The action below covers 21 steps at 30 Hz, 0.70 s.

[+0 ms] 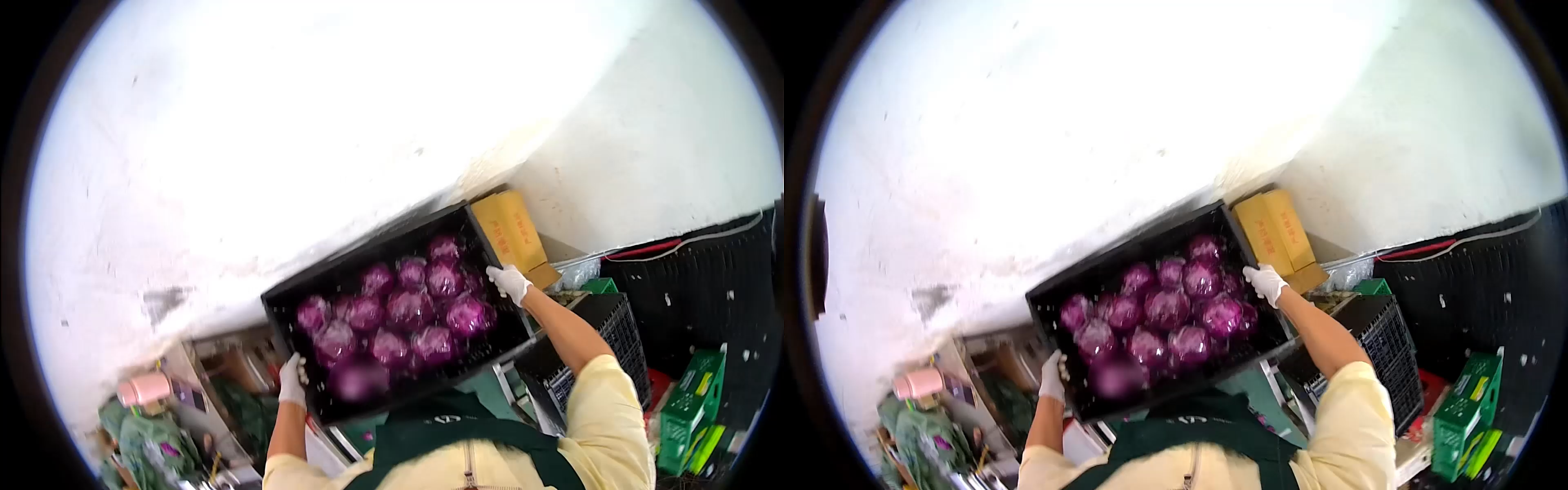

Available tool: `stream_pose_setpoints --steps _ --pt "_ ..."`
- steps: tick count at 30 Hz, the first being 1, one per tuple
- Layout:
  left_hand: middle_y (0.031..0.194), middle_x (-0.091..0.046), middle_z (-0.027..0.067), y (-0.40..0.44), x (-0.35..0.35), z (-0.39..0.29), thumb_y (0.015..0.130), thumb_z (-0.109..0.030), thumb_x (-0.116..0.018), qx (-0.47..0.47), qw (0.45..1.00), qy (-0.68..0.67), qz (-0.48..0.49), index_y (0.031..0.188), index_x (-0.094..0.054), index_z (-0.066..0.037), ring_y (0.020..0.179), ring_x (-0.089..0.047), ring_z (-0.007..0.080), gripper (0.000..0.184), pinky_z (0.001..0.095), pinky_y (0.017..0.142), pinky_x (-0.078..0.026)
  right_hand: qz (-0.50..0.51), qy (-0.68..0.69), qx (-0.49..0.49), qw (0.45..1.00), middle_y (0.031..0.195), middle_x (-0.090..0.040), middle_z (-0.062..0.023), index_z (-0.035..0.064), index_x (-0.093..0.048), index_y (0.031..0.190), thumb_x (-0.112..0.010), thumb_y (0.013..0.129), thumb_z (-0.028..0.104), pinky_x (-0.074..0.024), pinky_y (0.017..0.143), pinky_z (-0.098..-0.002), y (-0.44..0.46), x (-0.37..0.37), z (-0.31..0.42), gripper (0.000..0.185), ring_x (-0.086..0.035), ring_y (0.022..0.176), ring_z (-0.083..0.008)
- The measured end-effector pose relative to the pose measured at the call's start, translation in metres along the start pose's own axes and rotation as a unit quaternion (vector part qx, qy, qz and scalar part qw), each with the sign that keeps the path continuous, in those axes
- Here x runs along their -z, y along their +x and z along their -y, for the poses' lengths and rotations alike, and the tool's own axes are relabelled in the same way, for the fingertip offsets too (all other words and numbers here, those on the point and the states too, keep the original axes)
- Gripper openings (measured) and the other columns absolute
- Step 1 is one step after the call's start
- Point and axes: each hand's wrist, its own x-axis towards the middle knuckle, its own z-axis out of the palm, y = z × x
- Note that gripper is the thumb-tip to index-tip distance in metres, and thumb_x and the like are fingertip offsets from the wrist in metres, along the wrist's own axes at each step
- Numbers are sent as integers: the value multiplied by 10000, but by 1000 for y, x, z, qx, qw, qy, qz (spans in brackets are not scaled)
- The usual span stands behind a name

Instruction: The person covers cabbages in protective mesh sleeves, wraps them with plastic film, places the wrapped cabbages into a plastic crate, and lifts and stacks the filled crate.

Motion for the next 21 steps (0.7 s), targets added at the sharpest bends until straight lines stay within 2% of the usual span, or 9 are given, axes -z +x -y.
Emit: stream_pose_setpoints --steps 2,4,7,9,12,15,17,21 --pt "539 -407 -46 -60 35 -65 892 -362 -587 -27 999 -10 44 803 -607 -89 421 -364 96 288 269 422 -330 12 -10 47 999 600 -453 -16 53 -546 817 -595 814 268 -326 411 -288 -69 18 55 221 -396 454 -128" --pt "547 -398 -59 -125 31 -117 904 -353 -561 -70 992 -6 101 801 -605 -97 448 -366 80 280 265 453 -333 8 -16 102 995 602 -463 -25 26 -545 819 -598 830 248 -349 416 -294 -166 66 88 229 -423 463 -132" --pt "551 -390 -64 -253 6 -121 905 -349 -558 -118 976 -15 182 795 -595 -101 455 -351 77 274 261 471 -320 -1 -6 181 983 631 -471 -28 -1 -533 853 -599 849 224 -356 424 -285 -316 170 86 234 -430 481 -117" --pt "547 -389 -63 -340 -30 -99 906 -348 -559 -158 963 -10 216 786 -582 -105 455 -353 78 271 258 464 -320 -53 30 194 979 620 -391 31 61 -510 853 -574 888 222 -331 446 -264 -432 237 59 177 -360 501 -85" --pt "549 -403 -59 -464 -102 -46 905 -341 -553 -232 941 27 246 798 -560 -120 450 -356 80 246 245 456 -313 -122 126 195 965 579 -376 47 67 -518 832 -579 878 215 -303 434 -248 -560 344 -46 167 -349 475 -70" --pt "533 -392 -62 -570 -186 -12 896 -338 -570 -297 901 68 307 770 -556 -110 432 -345 71 261 240 427 -304 -208 218 221 927 559 -384 44 55 -525 848 -600 860 166 -295 425 -248 -650 435 -177 134 -350 451 -70" --pt "521 -391 -60 -654 -253 8 902 -346 -557 -333 883 112 312 784 -564 -103 417 -341 71 270 241 413 -300 -252 289 224 896 554 -370 51 61 -522 856 -594 865 164 -288 423 -249 -713 478 -257 126 -333 448 -61" --pt "506 -392 -66 -744 -364 31 928 -352 -529 -358 806 188 432 790 -562 -110 397 -348 69 281 244 392 -303 -342 365 234 834 598 -386 57 81 -520 864 -579 870 171 -297 449 -240 -778 516 -384 109 -350 495 -49"
